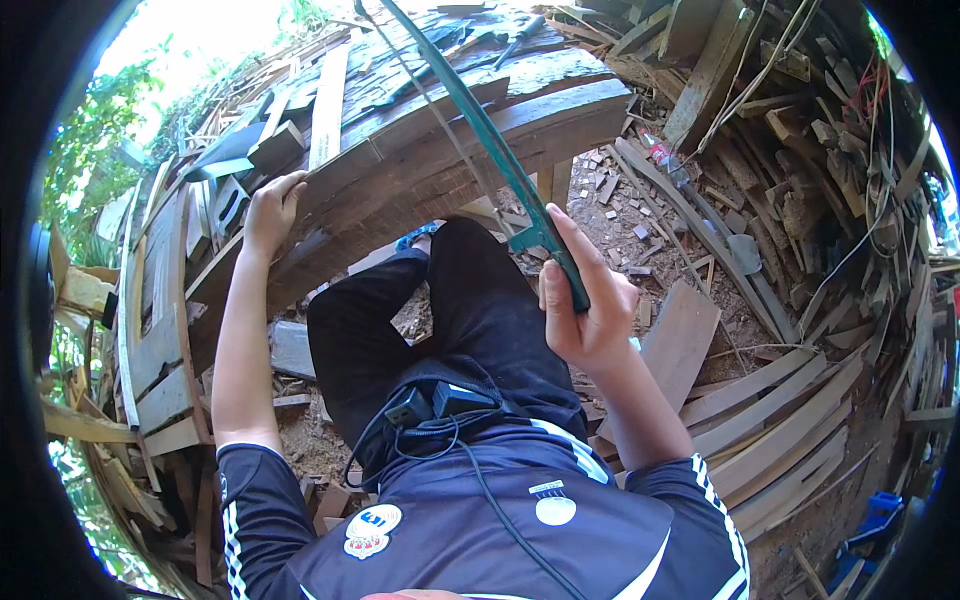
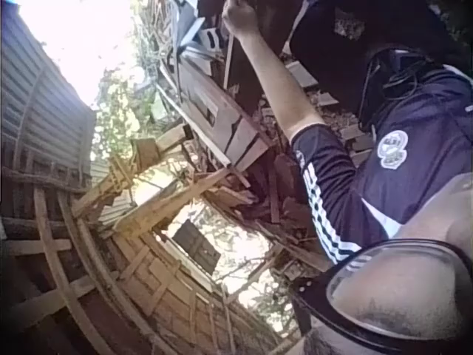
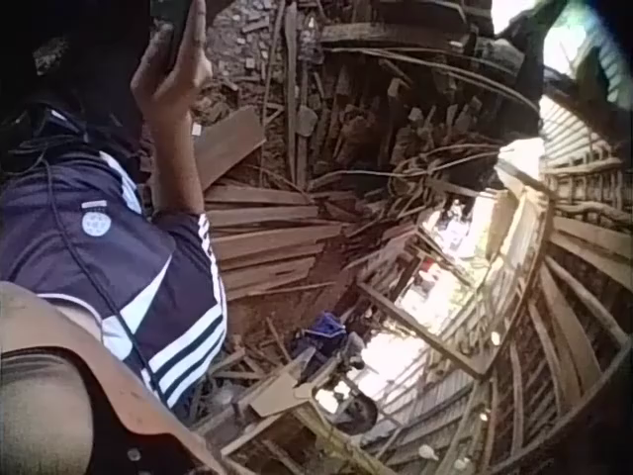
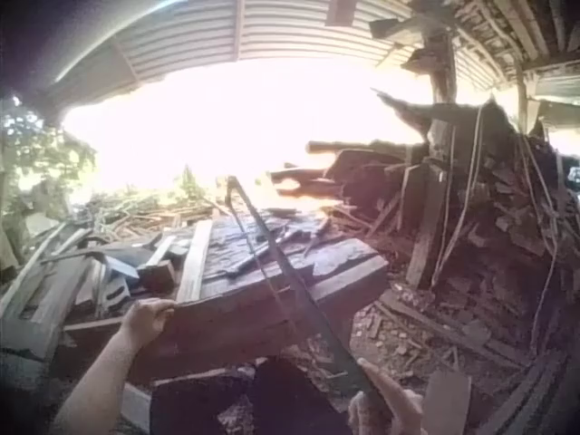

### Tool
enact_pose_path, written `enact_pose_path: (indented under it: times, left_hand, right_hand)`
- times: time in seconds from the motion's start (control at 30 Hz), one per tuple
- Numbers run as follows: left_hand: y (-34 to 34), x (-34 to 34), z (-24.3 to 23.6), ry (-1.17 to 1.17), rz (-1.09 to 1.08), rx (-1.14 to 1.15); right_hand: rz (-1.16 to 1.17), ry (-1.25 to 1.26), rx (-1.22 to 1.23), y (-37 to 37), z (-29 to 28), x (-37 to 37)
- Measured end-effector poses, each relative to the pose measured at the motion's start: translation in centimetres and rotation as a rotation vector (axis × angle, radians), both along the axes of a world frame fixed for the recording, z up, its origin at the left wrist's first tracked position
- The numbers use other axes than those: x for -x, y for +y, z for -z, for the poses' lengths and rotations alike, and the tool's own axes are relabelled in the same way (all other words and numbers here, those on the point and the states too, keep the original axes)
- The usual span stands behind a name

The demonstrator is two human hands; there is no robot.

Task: The person cuts a piece of wood using a hacksaw, strikes it with a hammer, and saws into the wood using a hand saw and the hacksaw.

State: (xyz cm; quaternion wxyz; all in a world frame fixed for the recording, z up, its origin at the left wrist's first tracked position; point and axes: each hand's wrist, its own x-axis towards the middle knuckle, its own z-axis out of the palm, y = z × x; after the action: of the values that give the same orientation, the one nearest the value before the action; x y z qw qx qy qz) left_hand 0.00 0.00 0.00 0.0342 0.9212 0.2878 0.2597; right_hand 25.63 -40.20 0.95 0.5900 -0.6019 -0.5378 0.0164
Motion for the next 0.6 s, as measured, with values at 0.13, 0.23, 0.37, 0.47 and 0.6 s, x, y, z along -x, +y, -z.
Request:
enact_pose_path:
  times: [0.13,0.23,0.37,0.47,0.6]
  left_hand:
    - [0.7,-0.5,0.6,-0.045,-0.041,0.021]
    - [1.1,0.0,1.1,-0.061,-0.06,0.03]
    - [1.2,0.1,1.1,-0.082,-0.099,0.019]
    - [0.8,-0.5,1.2,-0.082,-0.113,0.029]
    - [1.1,-0.1,1.5,-0.077,-0.121,0.014]
  right_hand:
    - [0.063,-0.133,0.028,3.9,1.3,0.3]
    - [0.037,-0.131,0.087,4.3,-0.6,1.4]
    - [0.063,-0.106,-0.092,4.0,-3.5,1.8]
    - [0.038,-0.026,-0.208,4.3,-2.6,1.7]
    - [-0.018,0.247,0.046,4.9,-2.2,1.8]
